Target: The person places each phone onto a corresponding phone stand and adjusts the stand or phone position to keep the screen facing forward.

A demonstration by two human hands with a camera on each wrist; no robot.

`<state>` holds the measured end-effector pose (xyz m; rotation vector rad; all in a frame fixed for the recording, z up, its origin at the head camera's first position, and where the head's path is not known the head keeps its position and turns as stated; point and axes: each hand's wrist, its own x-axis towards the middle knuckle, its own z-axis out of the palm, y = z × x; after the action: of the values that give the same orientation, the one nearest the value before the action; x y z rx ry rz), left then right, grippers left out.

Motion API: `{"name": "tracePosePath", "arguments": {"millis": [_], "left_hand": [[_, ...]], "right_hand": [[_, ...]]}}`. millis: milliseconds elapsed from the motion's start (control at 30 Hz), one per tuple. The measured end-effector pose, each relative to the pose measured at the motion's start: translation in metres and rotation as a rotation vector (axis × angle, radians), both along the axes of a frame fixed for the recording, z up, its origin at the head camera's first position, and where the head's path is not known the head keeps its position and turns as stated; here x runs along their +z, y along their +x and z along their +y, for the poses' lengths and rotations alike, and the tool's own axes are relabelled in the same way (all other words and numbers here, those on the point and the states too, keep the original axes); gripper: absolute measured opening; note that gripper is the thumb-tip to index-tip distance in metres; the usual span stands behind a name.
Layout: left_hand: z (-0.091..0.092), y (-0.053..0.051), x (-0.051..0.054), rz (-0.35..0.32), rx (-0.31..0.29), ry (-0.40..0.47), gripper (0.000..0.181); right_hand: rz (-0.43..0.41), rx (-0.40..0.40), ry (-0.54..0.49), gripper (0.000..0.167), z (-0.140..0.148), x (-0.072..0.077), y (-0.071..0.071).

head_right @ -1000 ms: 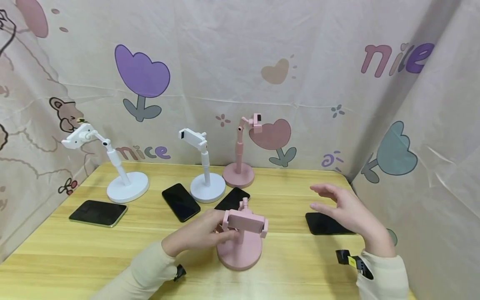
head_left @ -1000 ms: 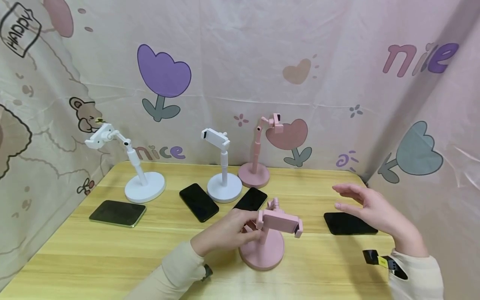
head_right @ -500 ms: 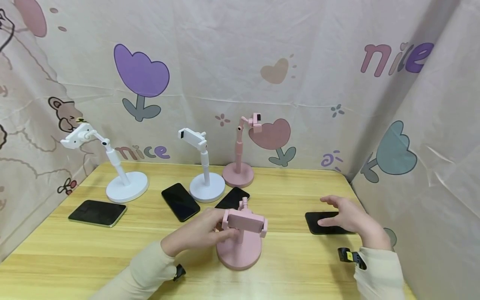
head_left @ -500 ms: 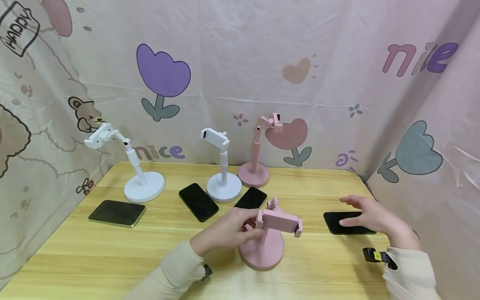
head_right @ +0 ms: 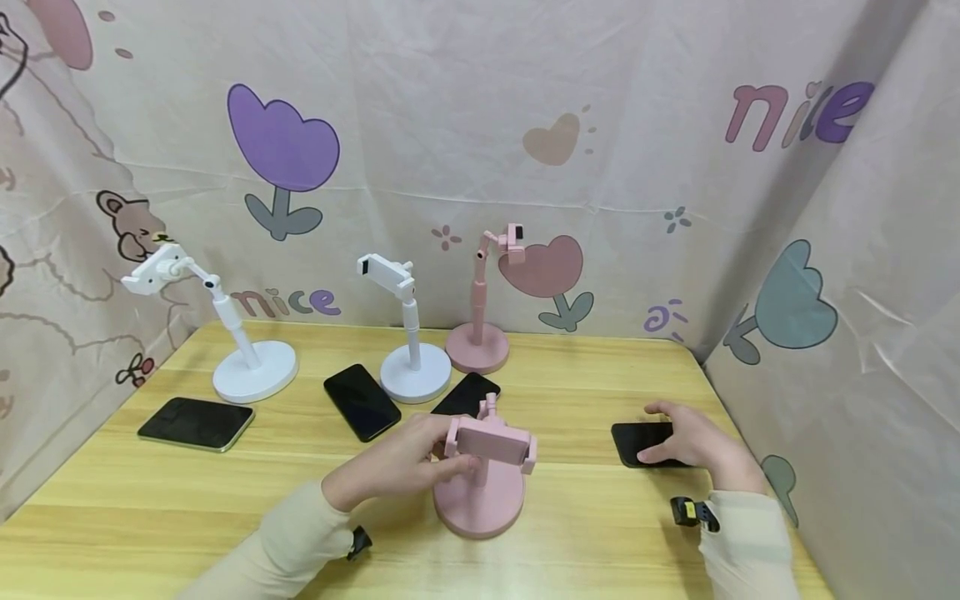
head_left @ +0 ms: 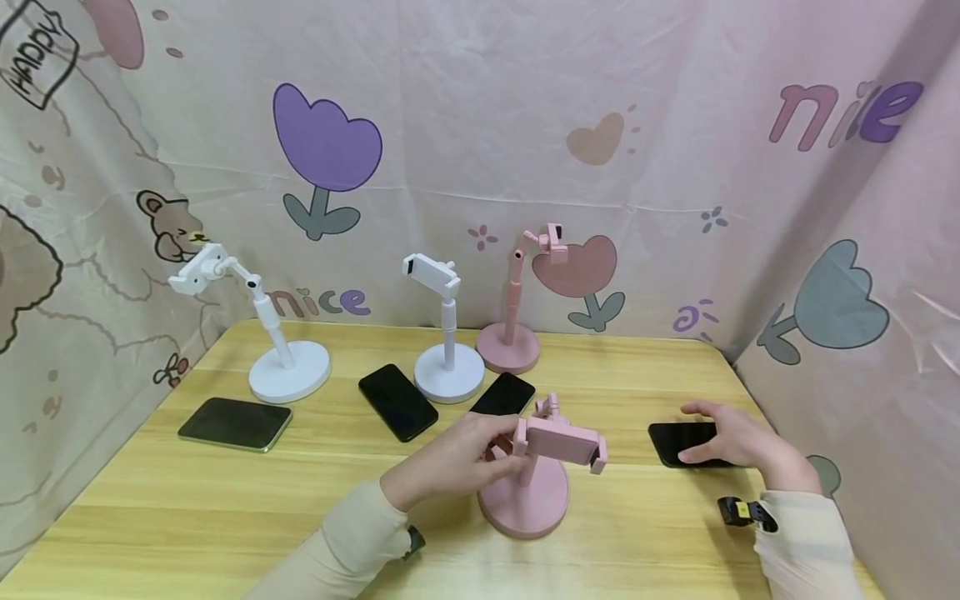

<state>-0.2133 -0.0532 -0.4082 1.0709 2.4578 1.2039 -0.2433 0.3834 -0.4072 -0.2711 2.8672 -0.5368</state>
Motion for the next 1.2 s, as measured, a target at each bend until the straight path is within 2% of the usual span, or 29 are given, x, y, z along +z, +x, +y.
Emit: {"name": "tracePosePath", "arguments": {"millis": [100, 500, 733, 967, 1200], "left_hand": [[0.000, 0.000, 0.000, -0.002, -0.006, 0.006, 0.024], [0.000, -0.001, 0.000, 0.017, -0.010, 0.003, 0.024], [0.001, 0.000, 0.000, 0.028, -0.012, 0.001, 0.026], [0.001, 0.000, 0.000, 0.031, -0.006, -0.009, 0.029], [0.001, 0.000, -0.001, 0.038, -0.014, -0.008, 0.028]], "right_hand": [[-0.007, -0.012, 0.013, 0.086, 0.002, -0.002, 0.000], [-0.004, 0.034, 0.017, 0.077, 0.002, -0.008, -0.003], [-0.005, 0.021, 0.006, 0.075, 0.000, -0.008, -0.005], [0.047, 0.014, 0.005, 0.054, -0.007, -0.010, -0.008], [0.100, 0.062, -0.003, 0.041, -0.016, -0.012, -0.010]]}}
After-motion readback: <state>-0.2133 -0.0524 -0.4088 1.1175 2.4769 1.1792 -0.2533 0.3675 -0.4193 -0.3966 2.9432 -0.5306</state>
